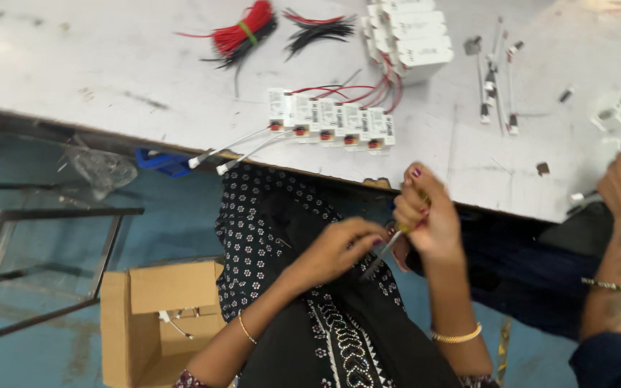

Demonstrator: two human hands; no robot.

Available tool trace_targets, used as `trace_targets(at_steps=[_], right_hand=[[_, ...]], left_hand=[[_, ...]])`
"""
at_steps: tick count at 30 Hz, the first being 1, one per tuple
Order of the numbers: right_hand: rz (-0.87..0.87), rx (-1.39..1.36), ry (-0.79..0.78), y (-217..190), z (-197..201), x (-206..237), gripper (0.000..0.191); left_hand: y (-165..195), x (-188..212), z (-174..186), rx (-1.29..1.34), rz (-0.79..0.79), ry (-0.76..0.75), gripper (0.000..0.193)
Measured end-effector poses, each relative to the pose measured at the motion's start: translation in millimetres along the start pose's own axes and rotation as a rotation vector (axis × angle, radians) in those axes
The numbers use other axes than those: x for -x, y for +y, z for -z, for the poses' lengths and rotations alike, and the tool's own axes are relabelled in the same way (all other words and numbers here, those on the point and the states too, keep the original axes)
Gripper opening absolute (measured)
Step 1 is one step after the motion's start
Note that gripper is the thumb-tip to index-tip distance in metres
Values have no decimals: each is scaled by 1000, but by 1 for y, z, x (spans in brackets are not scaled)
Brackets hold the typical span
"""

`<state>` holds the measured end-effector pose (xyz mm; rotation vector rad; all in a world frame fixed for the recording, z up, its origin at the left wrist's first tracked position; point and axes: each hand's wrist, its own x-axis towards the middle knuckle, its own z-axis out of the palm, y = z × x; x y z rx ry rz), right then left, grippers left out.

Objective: The person assembles small white electronic modules by inserting red and black wires into terminal blocks and tightening them with a screwdriver. They handle multiple modules in sequence, organizing them on the table while a coworker works nearby.

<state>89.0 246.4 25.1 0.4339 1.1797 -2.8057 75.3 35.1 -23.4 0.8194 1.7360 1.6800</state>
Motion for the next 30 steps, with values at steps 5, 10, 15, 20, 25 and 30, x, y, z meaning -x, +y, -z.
trace_targets(at_steps=[5,10,15,20,25,30], right_hand=[[214,1144,487,-83,55,-26,13],[609,1830,820,-132,125,-92,23],[425,2034,823,-136,180,-135,21],[400,2118,574,-132,163,-166,21],[347,2169,384,-87,101,-232,22],[344,2136,303,-108,126,-227,23]], left_hand=[[21,-5,37,-111,-62,356,28],[18,6,52,58,53,462,27],[5,4,55,37,6,507,24],[12,-7,68,-224,-70,691,19],[37,-21,70,-496,-366,897,23],[36,-51,39,-516,-445,875,30]])
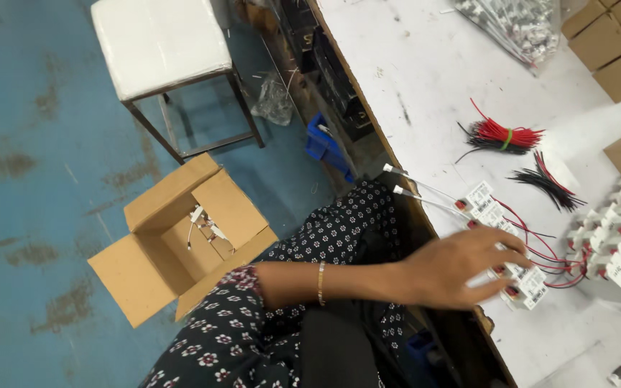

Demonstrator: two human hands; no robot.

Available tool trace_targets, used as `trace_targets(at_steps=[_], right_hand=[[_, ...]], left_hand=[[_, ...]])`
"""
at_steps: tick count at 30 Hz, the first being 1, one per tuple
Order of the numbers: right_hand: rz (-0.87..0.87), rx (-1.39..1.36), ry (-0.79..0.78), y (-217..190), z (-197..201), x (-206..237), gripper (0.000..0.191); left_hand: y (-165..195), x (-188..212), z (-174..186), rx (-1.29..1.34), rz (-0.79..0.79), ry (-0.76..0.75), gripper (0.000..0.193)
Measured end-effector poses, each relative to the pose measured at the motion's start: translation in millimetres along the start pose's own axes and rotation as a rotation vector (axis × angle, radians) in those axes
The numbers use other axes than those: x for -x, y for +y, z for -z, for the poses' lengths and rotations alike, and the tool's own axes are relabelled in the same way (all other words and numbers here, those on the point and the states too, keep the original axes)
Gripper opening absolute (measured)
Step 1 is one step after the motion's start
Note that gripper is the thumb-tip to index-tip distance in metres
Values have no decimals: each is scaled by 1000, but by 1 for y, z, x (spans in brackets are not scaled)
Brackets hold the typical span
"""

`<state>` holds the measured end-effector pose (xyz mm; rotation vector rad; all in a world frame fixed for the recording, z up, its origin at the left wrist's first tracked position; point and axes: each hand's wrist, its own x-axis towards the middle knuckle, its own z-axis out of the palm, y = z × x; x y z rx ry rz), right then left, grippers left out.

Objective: The person assembles small white electronic modules by inserting red and black wires into terminal blocks and tightening them with a screwdriver. They handle multiple modules in sequence, organizing them on the table while a coworker works nearby.

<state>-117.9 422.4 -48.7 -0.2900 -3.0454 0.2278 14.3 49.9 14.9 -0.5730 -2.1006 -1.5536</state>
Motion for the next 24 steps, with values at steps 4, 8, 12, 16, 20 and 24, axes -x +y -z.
trace_targets(at_steps=[4,8,12,16,20,24], right_hand=[[80,-131,47,79,-4,60,26],[93,-231,183,85,1,86,28],[-116,-407,302,56,56,145,25],[-203,-656,217,1,108,208,16],[-288,-933,168,-63,127,240,12],[-381,-1133,89,-104,120,243,8]], left_hand=[[-32,-11,-42,-189,-73,-137,57],[-58,-2,-69,-535,-172,-236,72],[-63,7,-70,-393,-123,-205,59],[-54,19,-32,-82,-59,-141,39],[-49,65,30,-166,76,-14,37],[-82,105,47,-341,309,18,76]])
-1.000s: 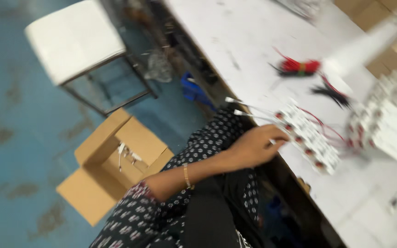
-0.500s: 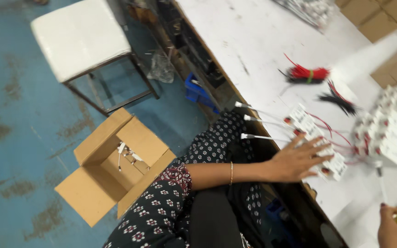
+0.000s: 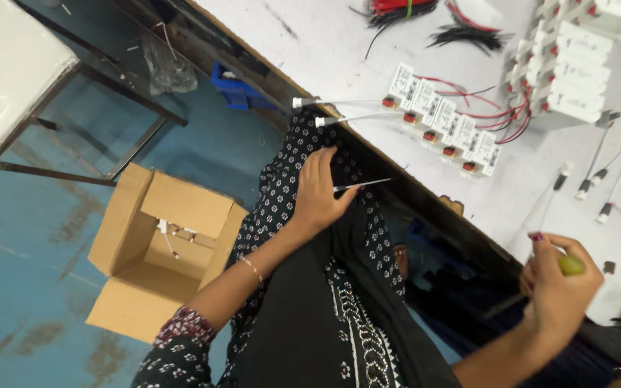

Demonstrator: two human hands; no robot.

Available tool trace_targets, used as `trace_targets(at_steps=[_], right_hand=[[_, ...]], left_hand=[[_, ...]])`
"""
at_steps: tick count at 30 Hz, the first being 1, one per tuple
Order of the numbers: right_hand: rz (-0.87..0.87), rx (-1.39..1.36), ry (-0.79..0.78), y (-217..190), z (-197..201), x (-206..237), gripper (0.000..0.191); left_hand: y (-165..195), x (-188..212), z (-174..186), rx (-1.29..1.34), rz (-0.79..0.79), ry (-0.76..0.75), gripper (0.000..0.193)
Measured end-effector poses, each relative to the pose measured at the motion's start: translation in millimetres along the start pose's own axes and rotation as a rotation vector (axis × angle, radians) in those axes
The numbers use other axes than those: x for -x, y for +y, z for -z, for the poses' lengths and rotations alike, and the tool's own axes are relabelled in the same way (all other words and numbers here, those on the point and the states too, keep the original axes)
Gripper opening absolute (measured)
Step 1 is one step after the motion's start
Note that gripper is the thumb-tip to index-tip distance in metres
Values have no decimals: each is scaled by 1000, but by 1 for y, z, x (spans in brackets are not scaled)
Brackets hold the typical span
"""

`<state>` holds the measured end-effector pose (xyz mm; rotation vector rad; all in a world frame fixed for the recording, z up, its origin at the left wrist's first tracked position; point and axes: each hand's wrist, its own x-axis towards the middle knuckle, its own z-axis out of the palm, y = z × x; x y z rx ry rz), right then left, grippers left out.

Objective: The person assembles small white electronic modules by inserting red and black wires into terminal blocks and tightening them with a screwdriver. They handle multiple modules in sequence, organizing them on the table while a coworker works nearby.

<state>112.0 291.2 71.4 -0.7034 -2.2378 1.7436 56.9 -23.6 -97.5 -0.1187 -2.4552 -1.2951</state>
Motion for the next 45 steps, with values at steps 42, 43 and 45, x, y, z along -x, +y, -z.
trace_targets(at_steps=[42,43,45], right_hand=[[-24,-196,120,53,31,23,16],[-18,-182,131,54,33,24,15],[-3,-158,155,55,37,26,14]], left_hand=[[226,-179,-260,357,-193,-635,31],[226,-177,-268,255,-234,-544,39],[220,-164,-265,297,-410,-363,48]])
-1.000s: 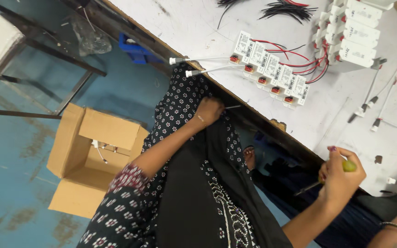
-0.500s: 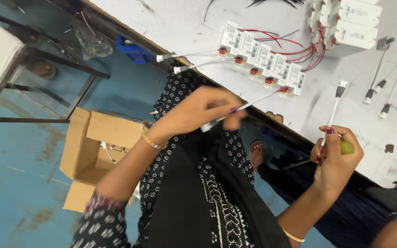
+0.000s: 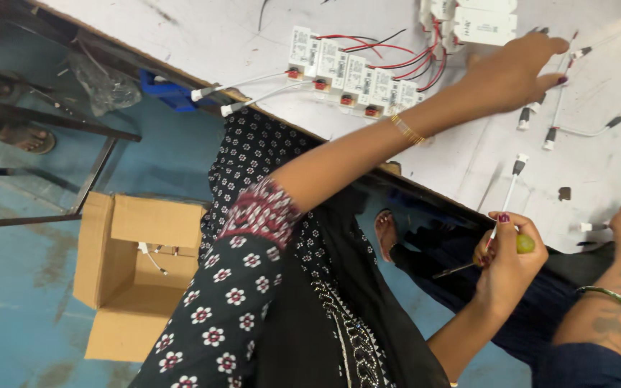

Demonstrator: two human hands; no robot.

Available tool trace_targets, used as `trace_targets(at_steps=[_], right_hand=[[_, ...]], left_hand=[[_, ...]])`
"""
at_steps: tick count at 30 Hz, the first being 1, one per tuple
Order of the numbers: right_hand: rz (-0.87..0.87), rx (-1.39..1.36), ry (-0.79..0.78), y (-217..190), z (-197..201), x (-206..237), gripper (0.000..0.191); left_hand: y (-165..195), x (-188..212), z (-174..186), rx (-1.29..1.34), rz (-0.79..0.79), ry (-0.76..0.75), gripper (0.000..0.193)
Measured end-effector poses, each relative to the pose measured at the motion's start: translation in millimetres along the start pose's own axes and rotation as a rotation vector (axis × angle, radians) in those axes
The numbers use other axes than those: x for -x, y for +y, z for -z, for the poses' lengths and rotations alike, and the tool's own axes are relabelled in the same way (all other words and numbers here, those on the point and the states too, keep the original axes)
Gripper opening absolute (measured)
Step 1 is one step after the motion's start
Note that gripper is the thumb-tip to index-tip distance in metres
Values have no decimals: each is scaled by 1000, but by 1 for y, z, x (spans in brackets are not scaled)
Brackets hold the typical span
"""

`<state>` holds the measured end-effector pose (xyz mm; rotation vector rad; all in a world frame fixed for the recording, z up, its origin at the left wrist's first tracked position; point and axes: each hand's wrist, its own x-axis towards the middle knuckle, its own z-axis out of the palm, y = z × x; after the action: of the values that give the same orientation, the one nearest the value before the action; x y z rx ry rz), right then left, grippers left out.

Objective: The person assembles small white electronic modules by inserting red and black wires into terminal blocks and tightening them with a screwdriver. They handle multiple modules in sequence, organizing them on the table while a coworker works nearby.

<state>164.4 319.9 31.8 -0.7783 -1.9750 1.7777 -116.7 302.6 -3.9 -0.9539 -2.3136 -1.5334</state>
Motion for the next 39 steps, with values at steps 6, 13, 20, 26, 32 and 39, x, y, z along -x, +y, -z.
trace_targets(at_steps=[6,13,20,26,32,39], right_hand=[[-27,148,-22,-4,8,2,13],[31,442,-790,-7,-28,2,11],[33,393,-848,21,-55,-37,15],[420,799,-22,0,-64,-214,22],[461,1078,-43,-3,-105,-273,26],[574,1259,-85,-7,-107,-277,25]], left_hand=[[40,111,97,99,-121,-75,48],[97,206,201,-100,-105,-668,50],[64,235,241,384,396,-439,24],[51,253,264,530,494,-195,24],[56,253,279,890,560,-115,40],[49,253,275,804,519,-33,27]])
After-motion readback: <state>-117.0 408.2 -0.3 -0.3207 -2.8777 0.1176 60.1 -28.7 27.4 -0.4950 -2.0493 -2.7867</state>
